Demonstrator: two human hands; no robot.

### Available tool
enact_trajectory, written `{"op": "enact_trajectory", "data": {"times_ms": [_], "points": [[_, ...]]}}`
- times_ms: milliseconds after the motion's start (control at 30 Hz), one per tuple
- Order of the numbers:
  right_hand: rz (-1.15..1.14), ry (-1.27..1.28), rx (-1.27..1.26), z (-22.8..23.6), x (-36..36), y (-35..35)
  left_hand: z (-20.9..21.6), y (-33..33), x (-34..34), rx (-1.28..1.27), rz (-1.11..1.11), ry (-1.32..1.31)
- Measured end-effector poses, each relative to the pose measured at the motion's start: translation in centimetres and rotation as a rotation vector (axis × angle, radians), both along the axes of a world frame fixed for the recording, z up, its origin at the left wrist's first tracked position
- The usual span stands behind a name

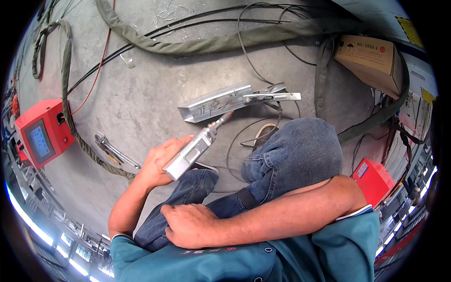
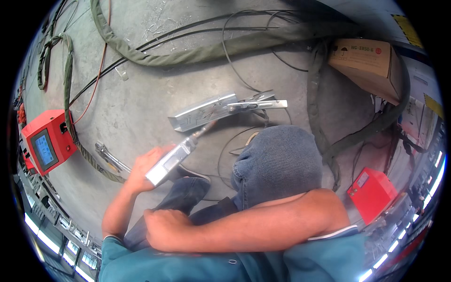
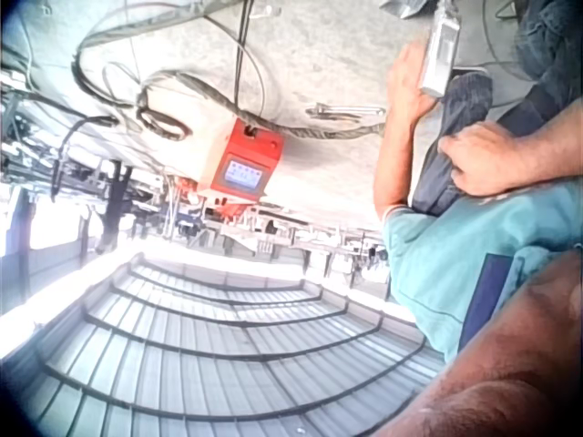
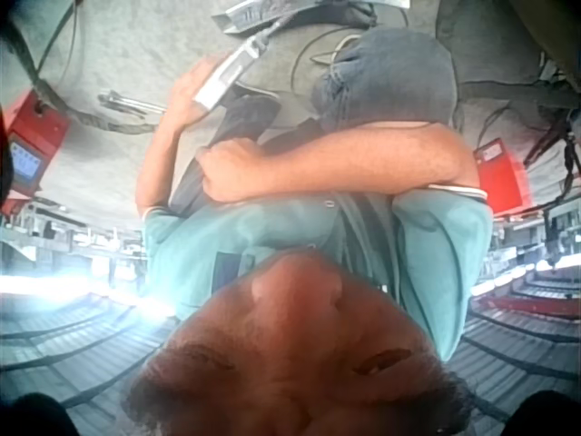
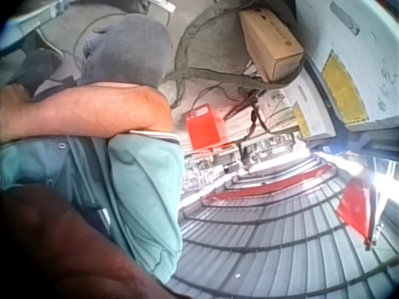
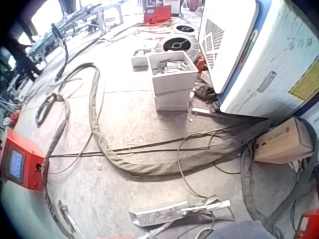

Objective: The person sits on the floor and uses a handheld laser welding tool to weld a metal bracket. They periodically stand to adjust settings on a nearby control panel before resuming welding.

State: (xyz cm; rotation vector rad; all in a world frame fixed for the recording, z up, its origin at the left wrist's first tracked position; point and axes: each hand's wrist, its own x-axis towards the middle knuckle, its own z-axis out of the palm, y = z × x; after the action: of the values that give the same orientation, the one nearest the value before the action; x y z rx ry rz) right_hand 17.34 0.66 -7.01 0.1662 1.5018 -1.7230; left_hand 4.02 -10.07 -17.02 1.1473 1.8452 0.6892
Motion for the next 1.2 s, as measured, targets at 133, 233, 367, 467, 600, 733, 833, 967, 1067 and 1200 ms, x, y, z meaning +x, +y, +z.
{"op": "enact_trajectory", "data": {"times_ms": [133,233,367,467,600,733,833,967,1067,1200], "points": [[0.002,-0.006,0.015,0.1,-0.1,0.0,-0.5,-0.5,-0.2,-0.002,-0.147,-0.086],[0.005,-0.002,0.015,0.1,-0.1,0.1,0.1,0.0,1.1,-0.214,-0.026,0.107],[0.001,0.007,0.021,0.1,0.1,0.0,0.2,0.0,1.4,-0.118,-0.059,0.053],[-0.002,-0.001,0.026,0.2,0.1,-0.2,-0.2,0.1,1.1,-0.059,-0.078,0.000],[0.004,-0.003,0.017,0.4,0.0,0.4,0.8,0.8,1.5,-0.150,-0.027,0.064],[0.003,0.016,0.030,0.3,0.2,-0.1,1.0,0.6,1.0,-0.164,-0.057,-0.008],[-0.007,0.021,0.024,0.3,0.0,0.3,0.5,0.7,0.3,-0.002,0.011,0.105],[-0.012,0.016,0.013,0.2,0.4,0.2,1.3,1.0,0.4,-0.079,-0.019,0.038],[-0.004,0.010,-0.001,0.3,0.3,0.3,1.0,1.2,0.8,-0.064,-0.007,0.096],[-0.013,0.021,0.006,0.3,0.3,0.3,0.6,1.3,0.6,-0.091,0.020,0.096]]}}
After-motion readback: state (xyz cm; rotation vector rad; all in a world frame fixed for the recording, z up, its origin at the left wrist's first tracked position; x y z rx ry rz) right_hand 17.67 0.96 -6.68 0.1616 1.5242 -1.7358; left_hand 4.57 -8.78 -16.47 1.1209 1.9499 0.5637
